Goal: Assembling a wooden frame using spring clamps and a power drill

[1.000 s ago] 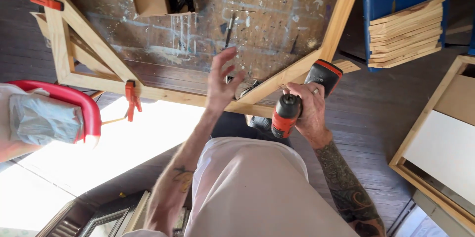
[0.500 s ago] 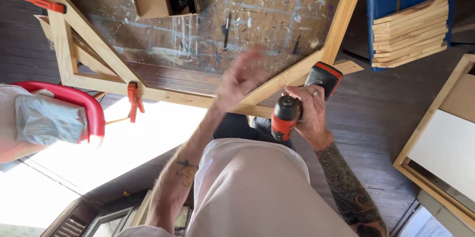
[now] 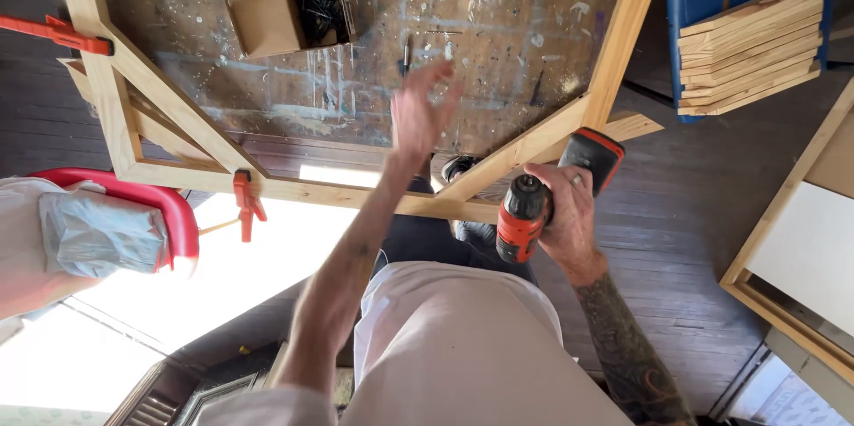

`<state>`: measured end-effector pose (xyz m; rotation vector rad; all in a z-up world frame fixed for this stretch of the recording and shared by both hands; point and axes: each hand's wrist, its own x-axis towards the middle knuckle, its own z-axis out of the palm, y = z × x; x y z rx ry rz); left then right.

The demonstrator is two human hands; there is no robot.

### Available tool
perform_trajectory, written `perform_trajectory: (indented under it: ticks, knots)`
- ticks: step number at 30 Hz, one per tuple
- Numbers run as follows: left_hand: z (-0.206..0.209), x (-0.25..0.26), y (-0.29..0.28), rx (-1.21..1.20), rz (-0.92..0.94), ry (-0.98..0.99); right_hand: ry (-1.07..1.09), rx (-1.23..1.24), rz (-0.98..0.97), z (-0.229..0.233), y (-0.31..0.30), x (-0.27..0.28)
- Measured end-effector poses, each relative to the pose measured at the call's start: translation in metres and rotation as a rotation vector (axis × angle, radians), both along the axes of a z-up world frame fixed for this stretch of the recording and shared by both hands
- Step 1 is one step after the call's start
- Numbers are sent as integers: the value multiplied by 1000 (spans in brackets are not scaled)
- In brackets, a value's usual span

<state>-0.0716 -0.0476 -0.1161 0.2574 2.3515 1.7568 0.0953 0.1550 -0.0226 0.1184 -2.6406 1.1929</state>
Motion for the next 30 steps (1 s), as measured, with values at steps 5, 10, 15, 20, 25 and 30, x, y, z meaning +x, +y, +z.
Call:
perform_trajectory:
  ticks: [5, 10, 15, 20, 25, 30]
  knots:
    - [-135, -57, 12, -876, -337, 358, -222, 109, -3, 14, -4, 18]
    - [-178, -79, 27, -1181, -737, 293, -293, 116, -32, 15, -4, 35]
    - [-196, -89, 20, -1135, -795, 504, -289, 138, -40, 10, -3, 45]
    - [-160, -88, 25, -861, -608, 10, -296, 117, -75, 11, -4, 48]
    - [-36, -40, 33, 65, -132, 72, -247, 29, -89, 3, -2, 49]
    - [36, -3, 57, 624, 74, -231, -172, -52, -73, 9, 2, 41]
